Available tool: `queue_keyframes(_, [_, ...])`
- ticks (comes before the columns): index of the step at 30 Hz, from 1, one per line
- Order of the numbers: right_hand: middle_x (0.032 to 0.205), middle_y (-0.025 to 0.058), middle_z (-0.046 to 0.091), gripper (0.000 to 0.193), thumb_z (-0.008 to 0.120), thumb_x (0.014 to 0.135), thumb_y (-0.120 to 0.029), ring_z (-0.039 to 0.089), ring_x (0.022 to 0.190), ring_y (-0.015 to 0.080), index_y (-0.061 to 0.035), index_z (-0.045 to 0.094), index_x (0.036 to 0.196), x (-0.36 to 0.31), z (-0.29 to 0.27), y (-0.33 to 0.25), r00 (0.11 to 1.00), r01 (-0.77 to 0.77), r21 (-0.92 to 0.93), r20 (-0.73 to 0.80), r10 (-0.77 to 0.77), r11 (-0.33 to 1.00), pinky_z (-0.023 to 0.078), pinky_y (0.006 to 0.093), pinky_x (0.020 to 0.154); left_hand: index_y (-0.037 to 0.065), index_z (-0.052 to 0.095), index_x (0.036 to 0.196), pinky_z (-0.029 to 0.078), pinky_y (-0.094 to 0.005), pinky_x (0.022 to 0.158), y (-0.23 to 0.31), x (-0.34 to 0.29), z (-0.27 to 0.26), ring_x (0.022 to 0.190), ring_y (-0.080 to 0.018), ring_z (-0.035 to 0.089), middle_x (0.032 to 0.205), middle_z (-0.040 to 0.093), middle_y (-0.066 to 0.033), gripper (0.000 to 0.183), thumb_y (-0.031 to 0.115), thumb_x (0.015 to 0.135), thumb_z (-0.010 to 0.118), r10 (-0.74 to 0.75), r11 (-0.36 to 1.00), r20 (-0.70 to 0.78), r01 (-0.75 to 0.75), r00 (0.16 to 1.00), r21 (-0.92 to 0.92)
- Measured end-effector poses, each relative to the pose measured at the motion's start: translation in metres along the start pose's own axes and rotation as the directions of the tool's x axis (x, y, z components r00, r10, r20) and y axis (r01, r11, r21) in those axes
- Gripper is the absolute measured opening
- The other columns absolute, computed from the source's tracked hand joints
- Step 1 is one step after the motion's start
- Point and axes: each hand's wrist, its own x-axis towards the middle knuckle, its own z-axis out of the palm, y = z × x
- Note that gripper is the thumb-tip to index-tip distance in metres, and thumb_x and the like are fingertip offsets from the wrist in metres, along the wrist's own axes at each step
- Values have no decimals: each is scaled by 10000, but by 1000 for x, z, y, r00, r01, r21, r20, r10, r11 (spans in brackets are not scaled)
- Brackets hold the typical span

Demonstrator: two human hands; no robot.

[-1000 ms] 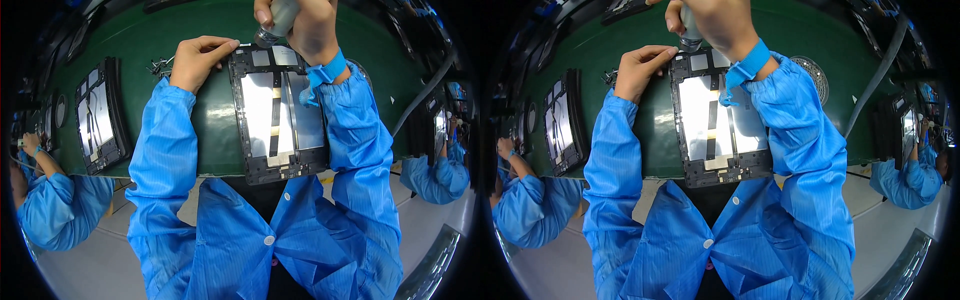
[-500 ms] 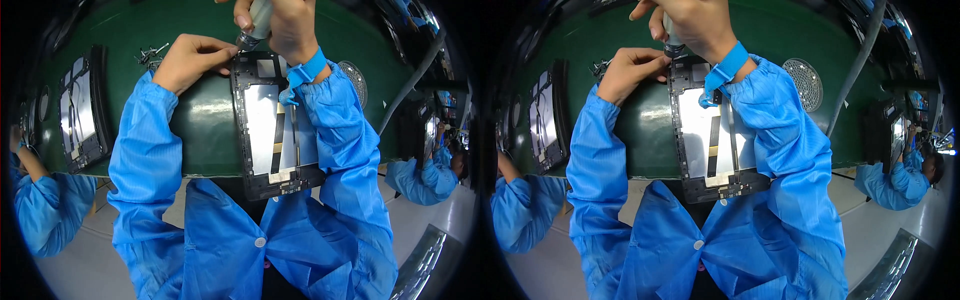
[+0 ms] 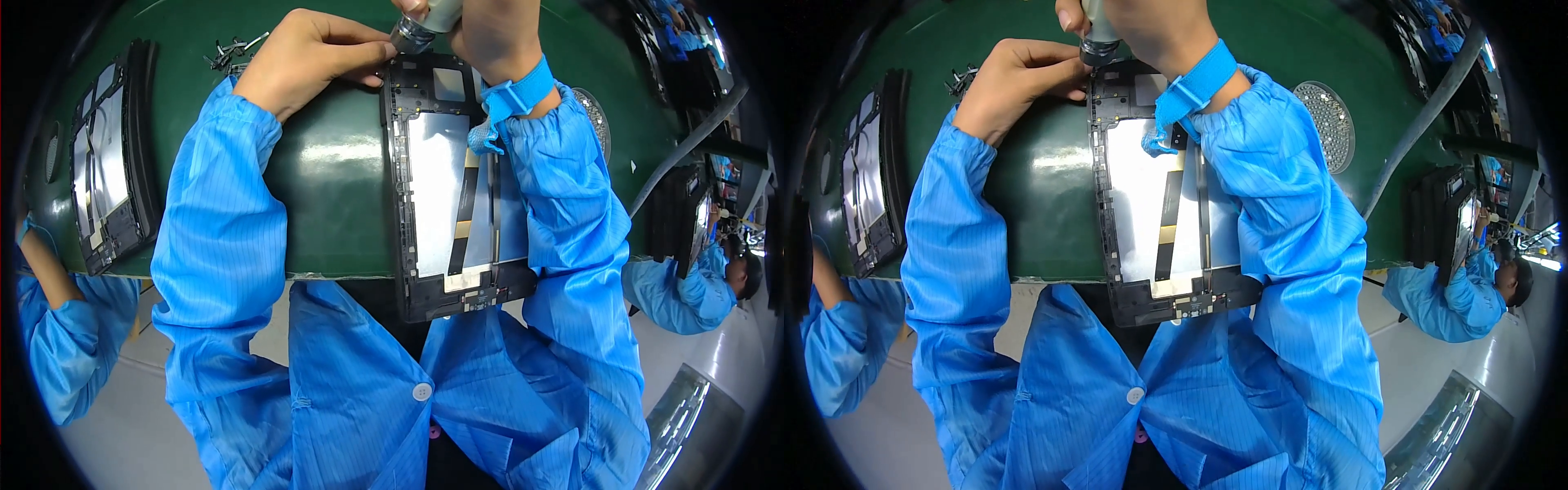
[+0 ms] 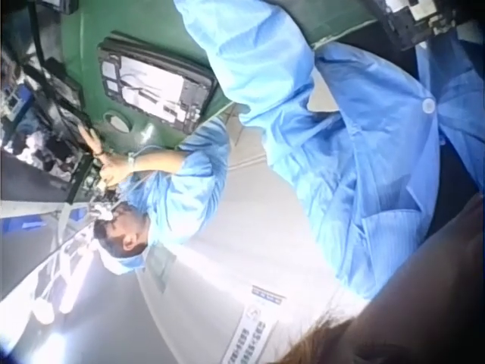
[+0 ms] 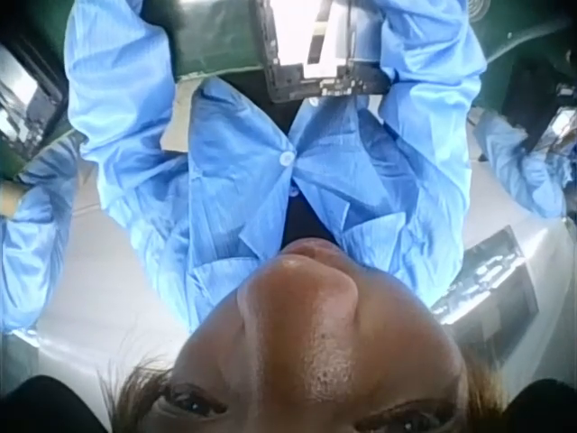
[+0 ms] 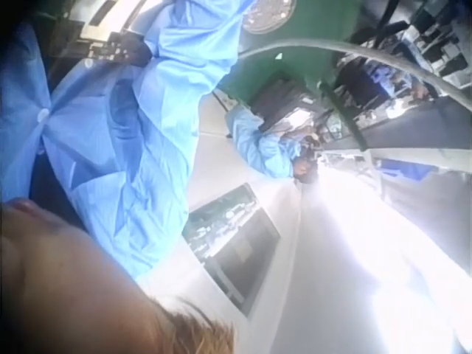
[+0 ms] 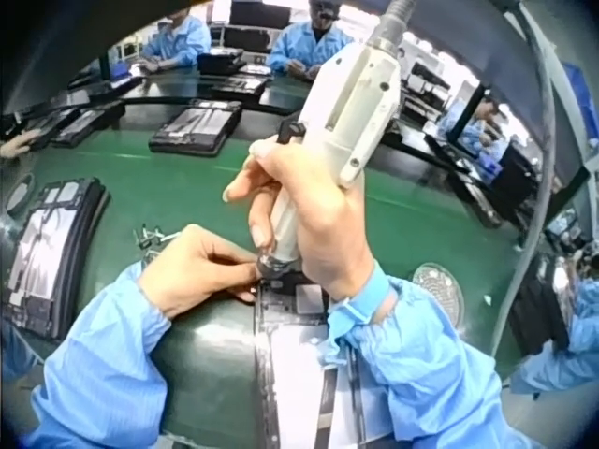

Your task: The person assembles tablet components by hand, securing them with screws using an electric screwdriver.

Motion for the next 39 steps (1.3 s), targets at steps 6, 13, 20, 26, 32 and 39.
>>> queue_keyframes(6, [773, 135, 684, 288, 551, 965, -202, 559, 484, 133, 43, 645, 848, 0, -2, -2, 1000, 25, -34, 6, -25, 999, 424, 242, 425, -75, 701, 1134, 590, -272, 799, -6, 5, -5, 840, -191, 715, 990, 729, -159, 273, 104, 931, 669, -9, 997, -31, 12, 999, 77])
queue_keyframes(13, [772, 135, 682, 278, 550, 970, -201, 560, 482, 132, 38, 641, 860, -1, -3, 1, 999, 34, -26, 2, -34, 999, 425, 242, 424, -66, 705, 1134, 588, -266, 798, -5, 4, -2, 839, -188, 719, 989, 730, -157, 275, 123, 938, 667, -5, 995, -26, 8, 1000, 98])
queue_keyframes(20, [752, 130, 678, 231, 596, 954, -153, 567, 474, 128, 46, 651, 852, -2, 1, 3, 995, 93, -30, 26, -92, 995, 429, 250, 415, -81, 671, 1185, 583, -265, 830, -8, 5, -5, 868, -188, 720, 1033, 721, -166, 313, 131, 956, 651, -24, 999, 19, 23, 1000, 34])
queue_keyframes(26, [670, 108, 658, 240, 607, 945, -122, 553, 445, 121, 45, 652, 778, 1, 4, 5, 997, 70, -9, -23, -70, 998, 415, 257, 397, -90, 665, 1186, 580, -263, 841, -10, 8, -6, 893, -182, 716, 1032, 720, -157, 304, 116, 963, 640, -22, 999, 13, 21, 1000, 37])
queue_keyframes(32, [574, 76, 617, 272, 608, 913, -92, 541, 417, 117, 33, 640, 674, 1, 0, 4, 994, 90, -62, -62, -94, 994, 400, 260, 392, -85, 692, 1133, 559, -243, 812, 13, 2, 6, 868, -148, 696, 964, 715, -114, 270, 110, 954, 633, -43, 994, 1, 43, 999, 104])
queue_keyframes(39, [578, 52, 620, 262, 623, 920, -119, 550, 427, 106, 22, 640, 701, -3, 8, 1, 995, 48, 18, -94, -46, 999, 409, 258, 404, -86, 701, 1089, 553, -238, 710, 15, -5, 0, 809, -152, 695, 946, 721, -122, 261, 124, 939, 663, -60, 991, -24, 62, 998, 120])
